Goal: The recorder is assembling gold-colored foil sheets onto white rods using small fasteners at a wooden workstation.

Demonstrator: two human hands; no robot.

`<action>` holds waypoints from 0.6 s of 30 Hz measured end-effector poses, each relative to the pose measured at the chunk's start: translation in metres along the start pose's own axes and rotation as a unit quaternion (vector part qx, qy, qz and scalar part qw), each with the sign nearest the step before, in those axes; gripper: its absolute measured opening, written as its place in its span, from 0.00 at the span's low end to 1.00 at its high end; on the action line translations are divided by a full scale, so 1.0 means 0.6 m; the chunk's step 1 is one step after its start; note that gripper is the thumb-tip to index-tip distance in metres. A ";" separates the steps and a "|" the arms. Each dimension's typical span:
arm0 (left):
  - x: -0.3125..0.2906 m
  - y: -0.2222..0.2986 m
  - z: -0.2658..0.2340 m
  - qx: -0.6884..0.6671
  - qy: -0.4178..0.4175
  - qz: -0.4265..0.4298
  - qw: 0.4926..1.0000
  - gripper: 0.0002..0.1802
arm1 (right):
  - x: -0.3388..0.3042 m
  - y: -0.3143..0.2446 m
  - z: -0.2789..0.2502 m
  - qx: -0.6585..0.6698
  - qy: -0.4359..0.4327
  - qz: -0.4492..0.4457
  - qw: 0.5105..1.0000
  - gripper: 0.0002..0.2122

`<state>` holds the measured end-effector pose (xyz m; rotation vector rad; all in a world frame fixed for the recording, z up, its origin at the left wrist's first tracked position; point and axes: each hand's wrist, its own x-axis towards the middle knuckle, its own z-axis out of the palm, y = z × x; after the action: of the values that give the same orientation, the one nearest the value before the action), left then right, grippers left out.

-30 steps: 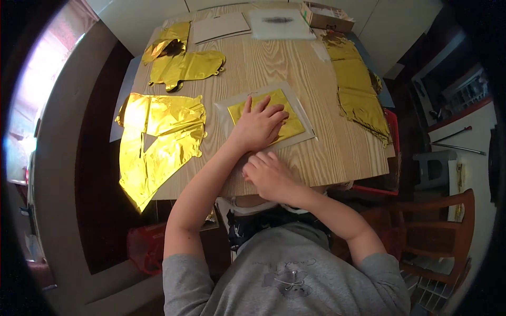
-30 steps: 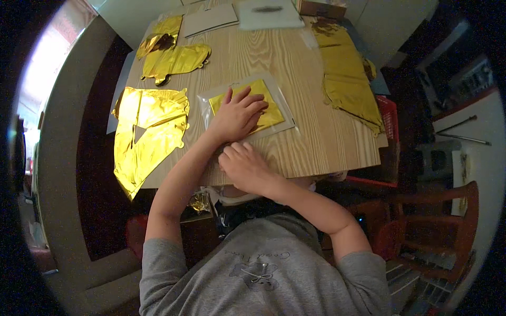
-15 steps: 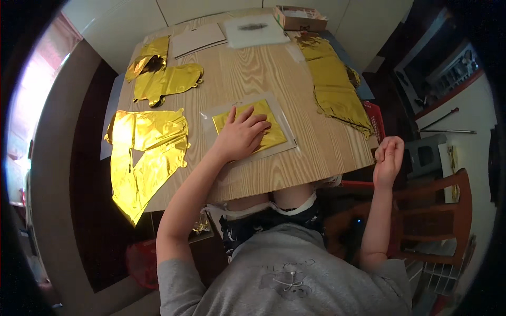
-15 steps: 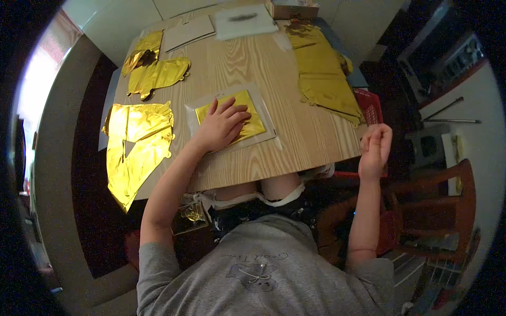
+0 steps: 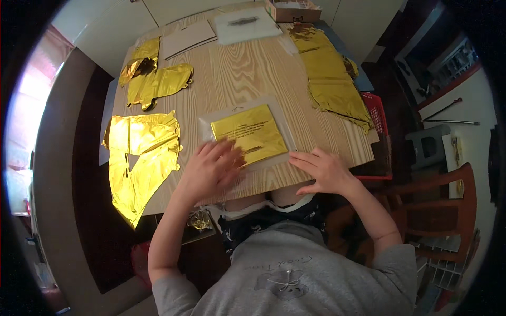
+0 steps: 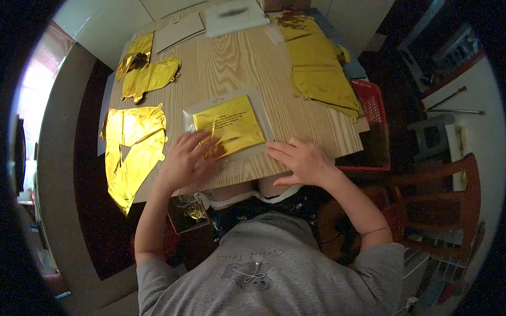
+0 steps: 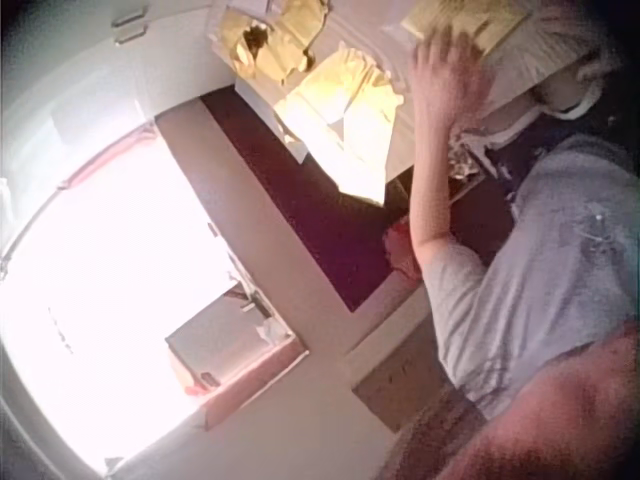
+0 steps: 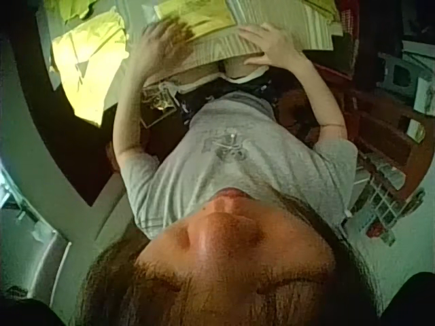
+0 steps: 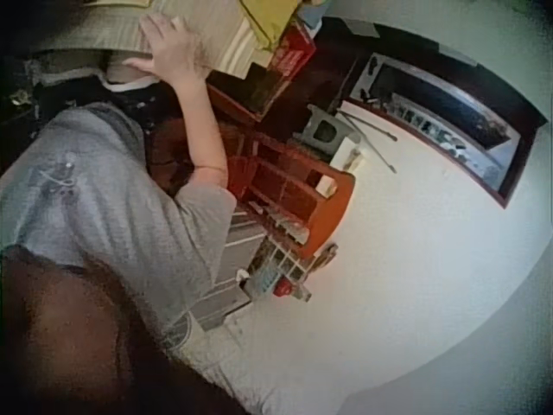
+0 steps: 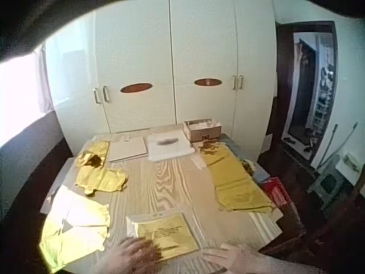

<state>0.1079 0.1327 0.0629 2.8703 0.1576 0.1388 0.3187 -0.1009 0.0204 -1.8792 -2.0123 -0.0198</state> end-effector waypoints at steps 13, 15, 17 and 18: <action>-0.152 0.040 0.064 0.084 0.058 -0.006 0.995 0.31 | -0.033 -0.015 0.024 0.024 0.084 -0.038 0.995 0.16; -0.150 0.042 0.065 0.093 0.083 -0.005 0.992 0.28 | -0.026 -0.024 0.024 0.004 0.114 -0.005 0.994 0.15; -0.149 0.045 0.067 0.093 0.115 -0.005 0.989 0.23 | -0.024 -0.027 0.024 -0.010 0.127 0.009 0.992 0.14; -0.148 0.046 0.068 0.088 0.135 -0.006 0.987 0.20 | -0.025 -0.027 0.023 -0.014 0.126 0.005 0.992 0.14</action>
<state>0.0269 0.0853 0.0237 3.0130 0.2495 0.5373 0.3000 -0.1132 0.0071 -1.8026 -1.8397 -0.2707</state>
